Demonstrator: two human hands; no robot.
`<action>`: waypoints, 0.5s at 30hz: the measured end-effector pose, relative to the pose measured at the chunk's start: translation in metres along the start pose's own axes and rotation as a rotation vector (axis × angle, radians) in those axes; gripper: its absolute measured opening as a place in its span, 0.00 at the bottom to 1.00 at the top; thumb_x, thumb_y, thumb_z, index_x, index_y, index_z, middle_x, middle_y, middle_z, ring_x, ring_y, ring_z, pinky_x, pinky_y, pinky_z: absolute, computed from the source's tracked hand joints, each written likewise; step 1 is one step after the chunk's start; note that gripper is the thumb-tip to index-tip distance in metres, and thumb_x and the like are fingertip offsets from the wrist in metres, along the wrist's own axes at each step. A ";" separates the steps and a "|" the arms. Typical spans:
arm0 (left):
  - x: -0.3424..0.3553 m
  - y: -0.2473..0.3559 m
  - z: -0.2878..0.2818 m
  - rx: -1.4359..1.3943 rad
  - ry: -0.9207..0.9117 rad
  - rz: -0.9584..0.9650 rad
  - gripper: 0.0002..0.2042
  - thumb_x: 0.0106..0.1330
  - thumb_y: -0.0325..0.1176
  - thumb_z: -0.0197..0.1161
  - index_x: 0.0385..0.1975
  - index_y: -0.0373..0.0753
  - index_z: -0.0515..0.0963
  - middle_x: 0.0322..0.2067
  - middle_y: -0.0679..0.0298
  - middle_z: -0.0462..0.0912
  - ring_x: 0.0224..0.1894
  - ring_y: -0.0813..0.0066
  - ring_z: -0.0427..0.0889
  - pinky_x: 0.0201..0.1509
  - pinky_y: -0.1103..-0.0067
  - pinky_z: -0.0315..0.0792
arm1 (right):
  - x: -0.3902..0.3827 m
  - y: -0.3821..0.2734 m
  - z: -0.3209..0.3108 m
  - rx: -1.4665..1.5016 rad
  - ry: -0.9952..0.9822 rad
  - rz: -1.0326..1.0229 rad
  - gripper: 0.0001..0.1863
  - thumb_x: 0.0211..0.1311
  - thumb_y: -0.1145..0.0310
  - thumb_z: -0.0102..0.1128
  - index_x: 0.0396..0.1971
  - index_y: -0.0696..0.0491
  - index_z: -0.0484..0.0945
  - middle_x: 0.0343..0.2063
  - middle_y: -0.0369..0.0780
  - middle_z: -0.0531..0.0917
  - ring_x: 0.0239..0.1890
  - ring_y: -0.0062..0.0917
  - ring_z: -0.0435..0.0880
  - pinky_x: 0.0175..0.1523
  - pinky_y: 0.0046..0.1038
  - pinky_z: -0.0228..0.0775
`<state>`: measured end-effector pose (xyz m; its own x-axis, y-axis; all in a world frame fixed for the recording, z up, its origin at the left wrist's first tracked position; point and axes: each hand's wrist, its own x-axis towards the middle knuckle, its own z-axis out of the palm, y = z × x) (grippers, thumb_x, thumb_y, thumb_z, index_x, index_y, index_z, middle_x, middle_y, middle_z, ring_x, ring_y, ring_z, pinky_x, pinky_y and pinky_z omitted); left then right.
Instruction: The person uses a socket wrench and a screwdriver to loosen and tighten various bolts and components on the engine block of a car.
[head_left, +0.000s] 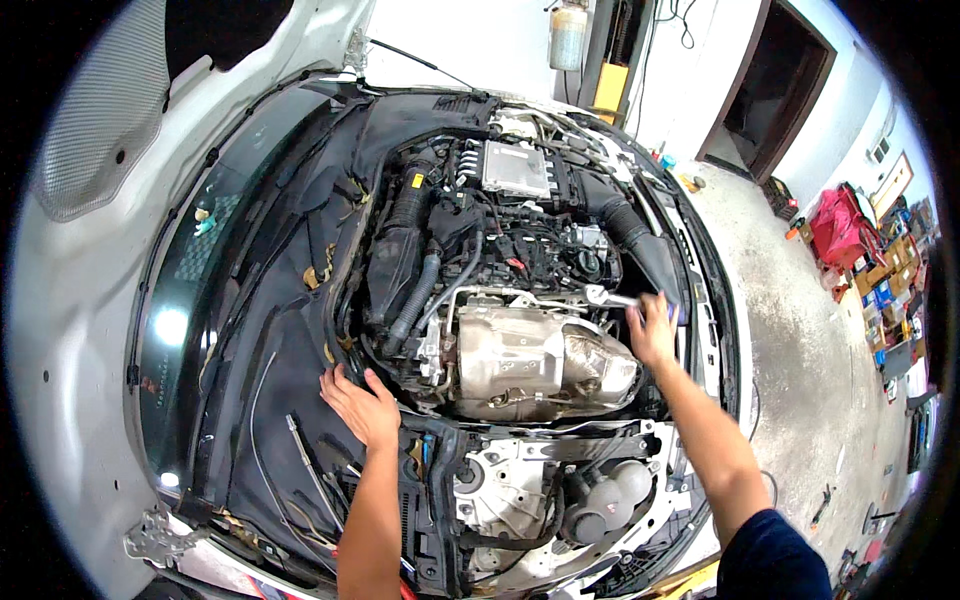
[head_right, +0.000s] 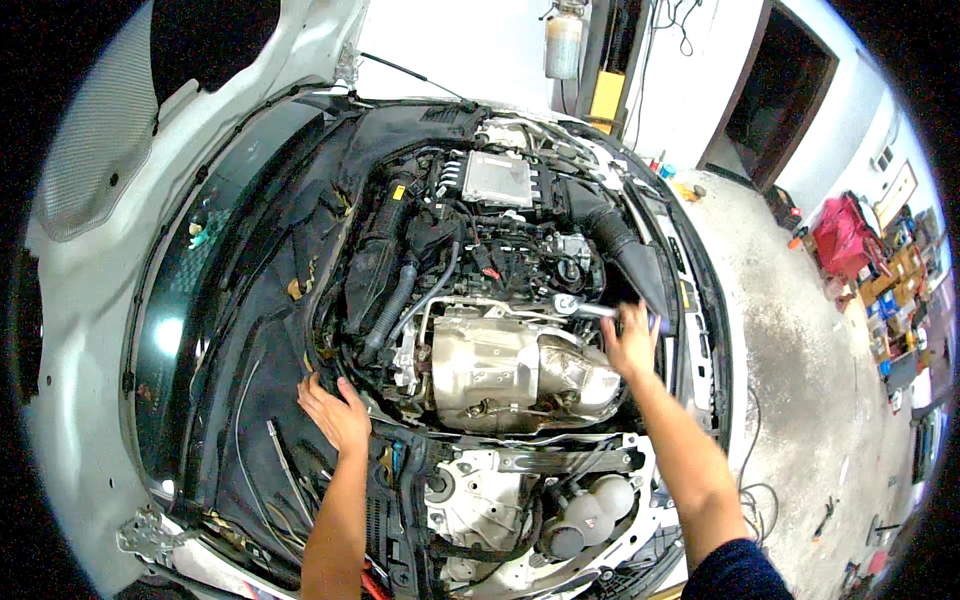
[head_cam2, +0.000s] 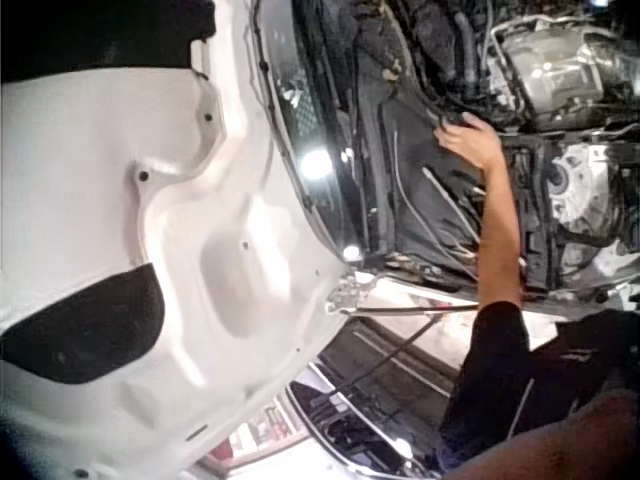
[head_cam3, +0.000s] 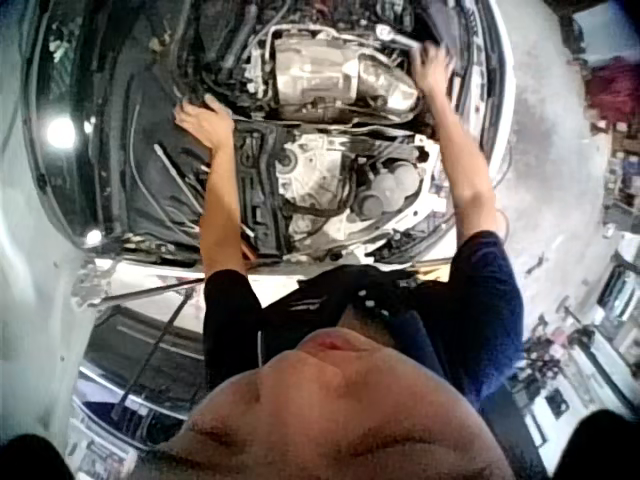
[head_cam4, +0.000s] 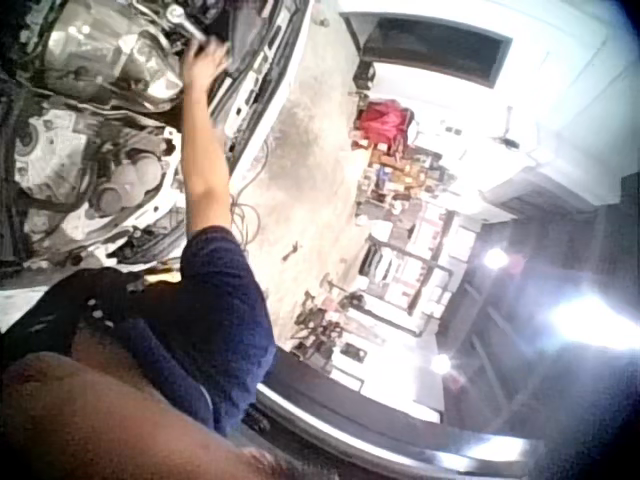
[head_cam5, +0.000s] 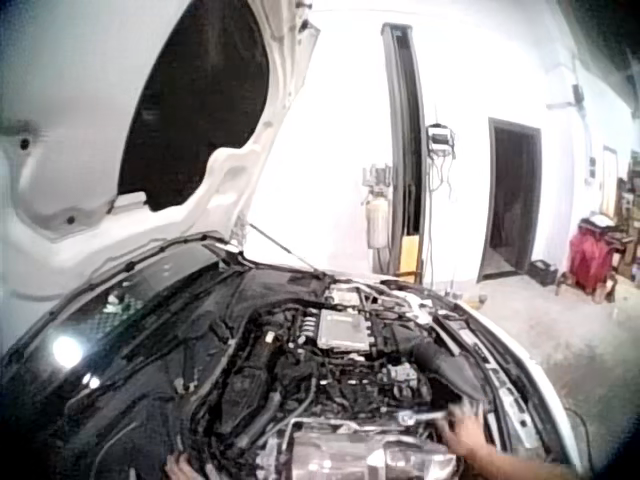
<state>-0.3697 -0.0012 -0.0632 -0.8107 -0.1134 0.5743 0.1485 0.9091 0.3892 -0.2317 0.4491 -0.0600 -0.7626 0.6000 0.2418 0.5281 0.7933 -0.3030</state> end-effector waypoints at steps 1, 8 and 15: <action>0.000 0.001 0.000 -0.044 0.000 -0.016 0.21 0.68 0.35 0.53 0.54 0.27 0.64 0.57 0.42 0.63 0.63 0.43 0.59 0.68 0.56 0.52 | -0.020 0.012 0.001 0.000 -0.003 -0.041 0.28 0.65 0.51 0.52 0.56 0.56 0.71 0.57 0.51 0.72 0.67 0.40 0.61 0.72 0.50 0.34; -0.008 -0.039 -0.022 0.148 -0.055 0.067 0.18 0.68 0.34 0.50 0.52 0.28 0.66 0.55 0.44 0.66 0.63 0.44 0.61 0.70 0.53 0.51 | -0.106 -0.064 -0.038 -0.112 -0.415 -0.109 0.50 0.53 0.71 0.59 0.71 0.54 0.36 0.32 0.55 0.81 0.33 0.48 0.83 0.42 0.43 0.77; -0.004 -0.027 -0.023 0.110 -0.087 0.057 0.16 0.67 0.30 0.50 0.51 0.28 0.67 0.52 0.45 0.68 0.63 0.48 0.62 0.72 0.58 0.52 | -0.105 -0.074 -0.038 0.209 -0.321 -0.050 0.38 0.58 0.69 0.57 0.68 0.52 0.51 0.27 0.56 0.81 0.32 0.53 0.81 0.41 0.48 0.73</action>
<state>-0.3575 -0.0340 -0.0598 -0.8496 -0.0299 0.5266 0.1364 0.9520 0.2740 -0.1764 0.3313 -0.0285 -0.8810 0.4721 -0.0301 0.4254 0.7627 -0.4872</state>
